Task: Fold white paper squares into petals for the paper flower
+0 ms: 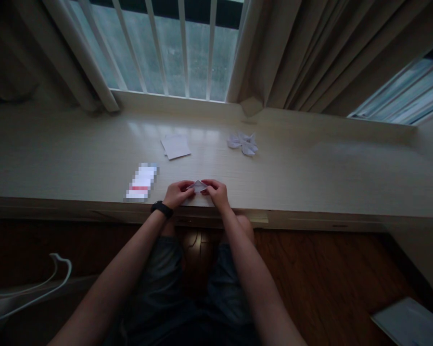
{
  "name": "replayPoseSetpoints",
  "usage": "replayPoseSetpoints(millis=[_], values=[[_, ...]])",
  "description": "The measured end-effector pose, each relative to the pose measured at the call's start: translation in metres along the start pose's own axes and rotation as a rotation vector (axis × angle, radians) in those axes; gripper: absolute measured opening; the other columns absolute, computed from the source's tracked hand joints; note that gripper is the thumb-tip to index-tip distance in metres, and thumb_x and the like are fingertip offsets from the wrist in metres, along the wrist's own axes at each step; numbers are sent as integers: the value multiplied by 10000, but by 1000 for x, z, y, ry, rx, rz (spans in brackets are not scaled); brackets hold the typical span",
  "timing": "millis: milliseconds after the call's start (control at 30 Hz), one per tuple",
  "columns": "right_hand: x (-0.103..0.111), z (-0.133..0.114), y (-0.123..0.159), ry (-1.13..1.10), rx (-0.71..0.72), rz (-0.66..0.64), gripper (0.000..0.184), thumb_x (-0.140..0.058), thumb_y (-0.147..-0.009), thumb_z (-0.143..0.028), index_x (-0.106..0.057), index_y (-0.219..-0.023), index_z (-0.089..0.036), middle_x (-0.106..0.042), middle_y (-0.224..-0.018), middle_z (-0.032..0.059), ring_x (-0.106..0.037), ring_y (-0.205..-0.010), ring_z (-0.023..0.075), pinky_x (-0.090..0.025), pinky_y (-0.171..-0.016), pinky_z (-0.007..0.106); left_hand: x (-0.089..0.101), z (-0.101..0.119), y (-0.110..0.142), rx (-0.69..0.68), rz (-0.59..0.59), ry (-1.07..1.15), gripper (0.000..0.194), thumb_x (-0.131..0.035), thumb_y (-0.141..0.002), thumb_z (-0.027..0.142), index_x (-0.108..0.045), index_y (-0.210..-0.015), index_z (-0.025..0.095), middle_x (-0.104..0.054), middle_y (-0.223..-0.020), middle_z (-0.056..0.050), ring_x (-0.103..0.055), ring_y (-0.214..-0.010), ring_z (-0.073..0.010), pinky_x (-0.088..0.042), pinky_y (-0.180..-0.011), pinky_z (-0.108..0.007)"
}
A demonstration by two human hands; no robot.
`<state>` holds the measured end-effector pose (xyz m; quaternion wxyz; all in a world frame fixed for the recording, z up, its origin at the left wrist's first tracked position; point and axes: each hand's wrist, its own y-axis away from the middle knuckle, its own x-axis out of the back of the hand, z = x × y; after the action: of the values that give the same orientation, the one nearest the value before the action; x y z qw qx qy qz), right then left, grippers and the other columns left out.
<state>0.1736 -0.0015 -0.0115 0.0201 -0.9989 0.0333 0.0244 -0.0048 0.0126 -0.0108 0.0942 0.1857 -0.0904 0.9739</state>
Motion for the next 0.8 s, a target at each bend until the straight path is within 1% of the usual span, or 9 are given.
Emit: replayPoseSetpoints(millis=[133, 233, 333, 433, 500, 567, 700, 733, 800], values=[[4, 2, -1, -128, -49, -17, 328, -553, -642, -228, -722, -920, -189, -720, -863, 26, -671, -638, 158, -580, -660, 322, 0, 0, 0, 43, 5, 158, 283, -658, -724, 270, -701, -975, 146, -739, -843, -68, -696, -709, -189, -562, -656, -291], [6, 4, -1, -144, -69, -32, 357, -559, -631, -215, -731, -943, -194, -724, -906, 31, -676, -671, 162, -583, -681, 329, 0, 1, 0, 66, -28, 194, 292, -641, -739, 275, -695, -1000, 155, -733, -788, -51, -689, -652, -176, -559, -624, -279], [7, 4, -2, -91, -71, -58, 368, -569, -626, -220, -742, -950, -191, -730, -915, 37, -672, -726, 176, -580, -698, 333, -2, -1, 0, 33, -63, 166, 314, -622, -749, 252, -696, -1045, 177, -733, -777, -34, -682, -647, -164, -553, -626, -265], [8, 4, -4, -42, -48, -101, 352, -556, -633, -223, -750, -926, -191, -734, -904, 31, -660, -761, 183, -569, -695, 325, -4, -4, -1, 23, -57, 147, 310, -594, -767, 245, -694, -1052, 176, -732, -766, -34, -676, -627, -160, -545, -608, -261], [8, 3, -4, 8, -14, -134, 330, -551, -647, -231, -751, -907, -194, -734, -897, 27, -655, -775, 183, -560, -693, 316, -5, -5, -1, 22, -37, 112, 293, -590, -778, 259, -695, -1039, 175, -730, -754, -37, -673, -620, -160, -537, -597, -258], [6, 3, -4, 78, 21, -152, 311, -564, -663, -246, -748, -908, -193, -734, -881, 29, -649, -749, 177, -550, -680, 307, -6, -4, -1, 5, -11, 40, 274, -610, -776, 278, -702, -1015, 179, -726, -738, -35, -669, -626, -160, -528, -600, -256], [1, 3, -3, 260, 101, -117, 260, -624, -700, -312, -746, -893, -187, -733, -821, 34, -628, -663, 156, -519, -634, 279, -6, 1, 0, -27, 67, -99, 223, -643, -768, 305, -717, -942, 187, -717, -713, -29, -655, -621, -153, -513, -606, -250], [0, 3, -3, 281, 111, -113, 257, -635, -711, -334, -746, -889, -188, -731, -804, 33, -623, -644, 151, -511, -616, 272, -5, 2, 0, -21, 73, -85, 218, -642, -772, 314, -715, -932, 185, -716, -712, -30, -657, -617, -153, -513, -601, -248], [-1, 3, -4, 251, 95, -122, 274, -654, -722, -379, -745, -896, -187, -726, -765, 31, -611, -593, 141, -497, -565, 257, -5, 3, 0, 22, 54, 35, 242, -650, -771, 347, -703, -932, 174, -716, -724, -38, -670, -613, -160, -524, -587, -253]])
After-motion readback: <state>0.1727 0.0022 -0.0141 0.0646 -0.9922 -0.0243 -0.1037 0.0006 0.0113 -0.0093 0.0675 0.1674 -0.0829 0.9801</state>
